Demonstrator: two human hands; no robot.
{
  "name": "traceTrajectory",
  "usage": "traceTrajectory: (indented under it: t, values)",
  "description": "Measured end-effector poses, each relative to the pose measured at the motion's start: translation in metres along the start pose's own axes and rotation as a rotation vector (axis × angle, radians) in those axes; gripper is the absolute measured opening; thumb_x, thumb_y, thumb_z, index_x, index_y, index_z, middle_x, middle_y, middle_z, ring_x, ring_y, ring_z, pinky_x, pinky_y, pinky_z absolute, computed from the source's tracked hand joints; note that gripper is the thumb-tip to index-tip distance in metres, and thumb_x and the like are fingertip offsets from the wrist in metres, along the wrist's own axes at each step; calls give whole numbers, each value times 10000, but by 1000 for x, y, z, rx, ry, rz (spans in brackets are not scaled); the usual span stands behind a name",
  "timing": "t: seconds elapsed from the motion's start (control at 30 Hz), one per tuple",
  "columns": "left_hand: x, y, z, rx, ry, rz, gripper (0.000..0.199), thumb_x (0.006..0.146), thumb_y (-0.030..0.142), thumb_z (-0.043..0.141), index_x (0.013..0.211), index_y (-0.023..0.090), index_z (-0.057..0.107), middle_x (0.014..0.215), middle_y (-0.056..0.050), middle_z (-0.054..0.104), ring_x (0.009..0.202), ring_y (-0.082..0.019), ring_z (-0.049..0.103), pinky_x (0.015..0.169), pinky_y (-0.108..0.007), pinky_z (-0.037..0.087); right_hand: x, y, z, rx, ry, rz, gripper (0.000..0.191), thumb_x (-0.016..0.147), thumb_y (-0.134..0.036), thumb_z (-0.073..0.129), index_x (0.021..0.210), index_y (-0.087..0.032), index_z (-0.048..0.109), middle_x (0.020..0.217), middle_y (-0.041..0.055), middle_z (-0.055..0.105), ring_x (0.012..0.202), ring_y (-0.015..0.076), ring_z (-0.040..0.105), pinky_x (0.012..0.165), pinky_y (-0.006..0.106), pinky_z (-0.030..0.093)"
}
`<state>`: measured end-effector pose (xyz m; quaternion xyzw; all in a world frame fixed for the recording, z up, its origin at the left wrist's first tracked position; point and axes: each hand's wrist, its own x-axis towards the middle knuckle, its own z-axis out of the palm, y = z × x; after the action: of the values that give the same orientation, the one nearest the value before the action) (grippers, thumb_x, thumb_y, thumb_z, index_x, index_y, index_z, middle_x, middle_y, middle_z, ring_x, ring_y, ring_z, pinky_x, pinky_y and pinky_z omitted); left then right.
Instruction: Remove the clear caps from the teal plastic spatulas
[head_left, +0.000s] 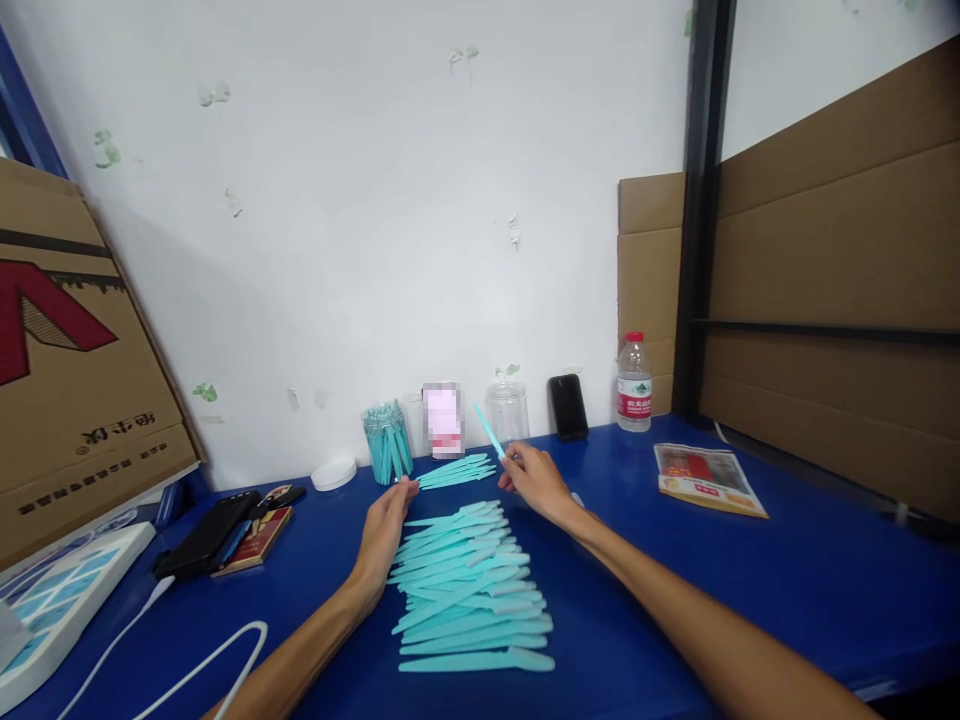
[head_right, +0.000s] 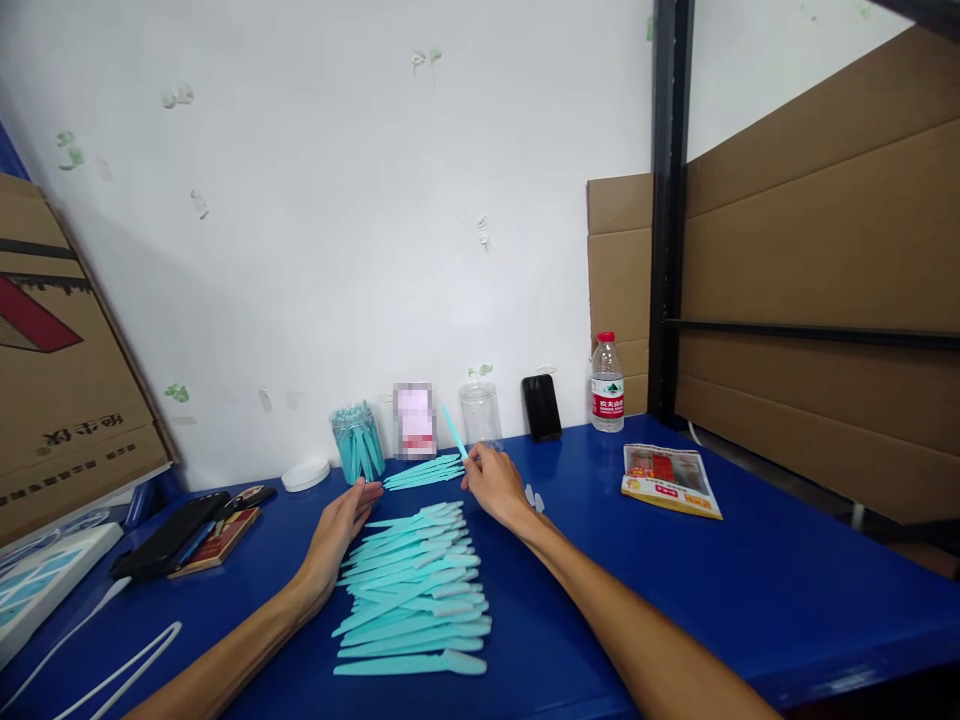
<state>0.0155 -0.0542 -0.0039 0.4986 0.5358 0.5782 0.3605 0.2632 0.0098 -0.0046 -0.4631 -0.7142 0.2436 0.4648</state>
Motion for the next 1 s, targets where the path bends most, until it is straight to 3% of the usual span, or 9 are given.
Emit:
traceTrajectory:
  t: [0.27, 0.53, 1.0]
  values:
    - [-2, 3, 9, 13, -10, 20, 535, 805, 617, 583, 1037, 150, 705, 1186, -119, 686, 1215, -274, 556, 1107, -415, 340, -1, 0, -3, -21, -4, -2, 129, 891, -270, 462, 777, -223, 503, 644, 14, 706, 593, 167, 667, 556, 241, 463]
    - [0, -1, 15, -98, 44, -26, 553, 815, 629, 561, 1033, 141, 703, 1178, -142, 685, 1192, -270, 573, 1099, -413, 341, -1, 3, -4, -31, -26, 8, 162, 889, -306, 453, 761, -224, 510, 657, 12, 711, 594, 174, 675, 535, 245, 467]
    - [-9, 6, 22, -213, -6, -54, 487, 885, 558, 511, 1083, 139, 661, 1250, -154, 646, 1196, -238, 578, 1080, -384, 383, 2, 2, -7, 32, -22, 85, 125, 864, -314, 502, 780, -225, 529, 666, 26, 710, 594, 181, 672, 552, 262, 481]
